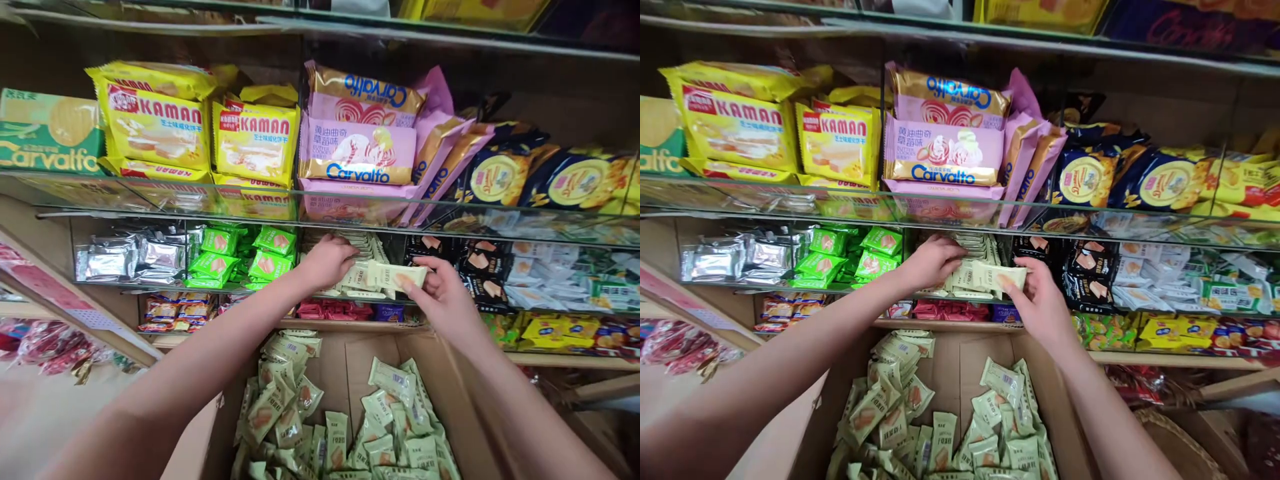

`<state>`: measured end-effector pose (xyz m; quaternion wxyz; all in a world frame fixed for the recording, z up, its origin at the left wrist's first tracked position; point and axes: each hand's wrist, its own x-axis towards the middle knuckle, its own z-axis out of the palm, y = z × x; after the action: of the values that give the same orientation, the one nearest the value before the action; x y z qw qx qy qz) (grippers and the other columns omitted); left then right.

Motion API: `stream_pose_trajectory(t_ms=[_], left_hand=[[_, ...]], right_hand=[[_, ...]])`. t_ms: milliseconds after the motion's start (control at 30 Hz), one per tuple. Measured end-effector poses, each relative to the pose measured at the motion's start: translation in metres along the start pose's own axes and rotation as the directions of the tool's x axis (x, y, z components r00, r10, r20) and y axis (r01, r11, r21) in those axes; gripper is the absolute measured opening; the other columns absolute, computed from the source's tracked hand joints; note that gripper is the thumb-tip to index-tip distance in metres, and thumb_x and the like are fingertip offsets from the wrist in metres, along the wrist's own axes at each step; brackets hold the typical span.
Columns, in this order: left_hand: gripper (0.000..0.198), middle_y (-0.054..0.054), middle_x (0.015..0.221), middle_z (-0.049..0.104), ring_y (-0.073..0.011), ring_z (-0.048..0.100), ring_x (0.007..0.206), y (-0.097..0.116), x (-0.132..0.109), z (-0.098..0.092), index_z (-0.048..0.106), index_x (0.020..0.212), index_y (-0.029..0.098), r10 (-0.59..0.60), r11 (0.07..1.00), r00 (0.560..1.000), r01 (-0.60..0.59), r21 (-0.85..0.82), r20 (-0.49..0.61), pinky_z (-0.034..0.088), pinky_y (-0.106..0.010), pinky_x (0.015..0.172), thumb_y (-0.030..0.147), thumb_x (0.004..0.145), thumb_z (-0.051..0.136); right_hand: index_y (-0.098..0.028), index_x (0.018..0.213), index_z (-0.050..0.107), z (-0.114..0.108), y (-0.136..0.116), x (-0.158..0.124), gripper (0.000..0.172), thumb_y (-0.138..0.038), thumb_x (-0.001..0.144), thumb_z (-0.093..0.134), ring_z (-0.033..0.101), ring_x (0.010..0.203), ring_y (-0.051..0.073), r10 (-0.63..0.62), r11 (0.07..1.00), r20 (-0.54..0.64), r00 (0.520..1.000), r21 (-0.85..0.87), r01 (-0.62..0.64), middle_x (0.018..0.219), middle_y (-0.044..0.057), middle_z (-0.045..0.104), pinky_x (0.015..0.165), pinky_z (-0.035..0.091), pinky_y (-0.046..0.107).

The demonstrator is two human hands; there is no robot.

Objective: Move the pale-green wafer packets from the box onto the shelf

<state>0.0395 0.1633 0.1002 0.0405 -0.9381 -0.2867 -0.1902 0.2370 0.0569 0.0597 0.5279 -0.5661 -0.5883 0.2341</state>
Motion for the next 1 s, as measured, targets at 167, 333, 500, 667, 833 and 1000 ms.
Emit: stream_pose_trajectory(t_ms=[167,333,500,667,833,1000], left_hand=[[0.016,-0.008,0.081,0.064,-0.0220,0.055,0.086,-0.010,0.016,0.004,0.067,0.079,0.015,-0.011,0.996,0.997,0.005,0.084,0.071,0.038,-0.033,0.082,0.019,0.075,0.052],[0.018,-0.010,0.082,0.064,-0.0233,0.055,0.087,-0.012,0.012,0.005,0.067,0.077,0.013,-0.039,0.994,0.997,0.031,0.108,0.069,0.039,-0.034,0.082,0.020,0.077,0.050],[0.023,-0.014,0.085,0.063,-0.0248,0.055,0.087,-0.012,0.012,0.005,0.066,0.079,0.011,-0.037,0.995,0.998,0.032,0.097,0.059,0.039,-0.037,0.082,0.019,0.079,0.045],[0.035,-0.010,0.107,0.060,-0.0210,0.052,0.099,-0.010,0.006,0.002,0.054,0.111,0.015,0.062,0.998,0.994,-0.064,0.028,0.085,0.038,-0.032,0.087,0.031,0.085,0.037],[0.044,-0.011,0.127,0.047,-0.0263,0.035,0.120,-0.004,-0.004,0.007,0.039,0.126,0.017,0.102,0.994,0.980,-0.092,-0.062,0.171,0.024,-0.045,0.098,0.036,0.086,0.034],[0.041,-0.013,0.130,0.044,-0.0269,0.033,0.122,0.004,-0.009,0.014,0.042,0.123,0.017,0.023,1.000,0.983,-0.019,-0.023,0.180,0.016,-0.050,0.100,0.026,0.083,0.040]], right_hand=[[-0.020,0.102,0.050,0.019,-0.002,0.018,0.027,-0.029,0.077,0.051,0.057,0.062,0.015,-0.082,0.925,0.065,0.994,-0.366,0.100,0.076,0.002,0.060,0.061,0.044,0.027],[-0.017,0.097,0.056,0.031,-0.003,0.021,0.022,-0.026,0.077,0.050,0.054,0.072,0.018,-0.201,0.770,0.136,0.970,-0.590,0.243,0.077,0.004,0.056,0.066,0.042,0.028],[-0.014,0.097,0.057,0.035,-0.008,0.022,0.023,-0.025,0.081,0.045,0.051,0.086,0.021,-0.246,0.597,0.233,0.941,-0.728,0.336,0.096,0.011,0.054,0.074,0.041,0.030],[-0.012,0.094,0.059,0.037,-0.018,0.018,0.024,-0.028,0.083,0.043,0.049,0.083,0.025,-0.201,0.376,0.225,0.953,-0.881,0.287,0.088,0.013,0.057,0.072,0.038,0.034],[-0.012,0.087,0.058,0.039,-0.020,0.019,0.019,-0.022,0.083,0.042,0.050,0.080,0.024,-0.165,0.321,0.247,0.955,-0.902,0.289,0.083,0.012,0.060,0.068,0.037,0.032],[-0.014,0.089,0.059,0.037,-0.024,0.034,0.021,-0.018,0.083,0.040,0.053,0.082,0.022,-0.122,0.350,0.313,0.942,-0.875,0.336,0.087,0.010,0.062,0.072,0.038,0.029]])
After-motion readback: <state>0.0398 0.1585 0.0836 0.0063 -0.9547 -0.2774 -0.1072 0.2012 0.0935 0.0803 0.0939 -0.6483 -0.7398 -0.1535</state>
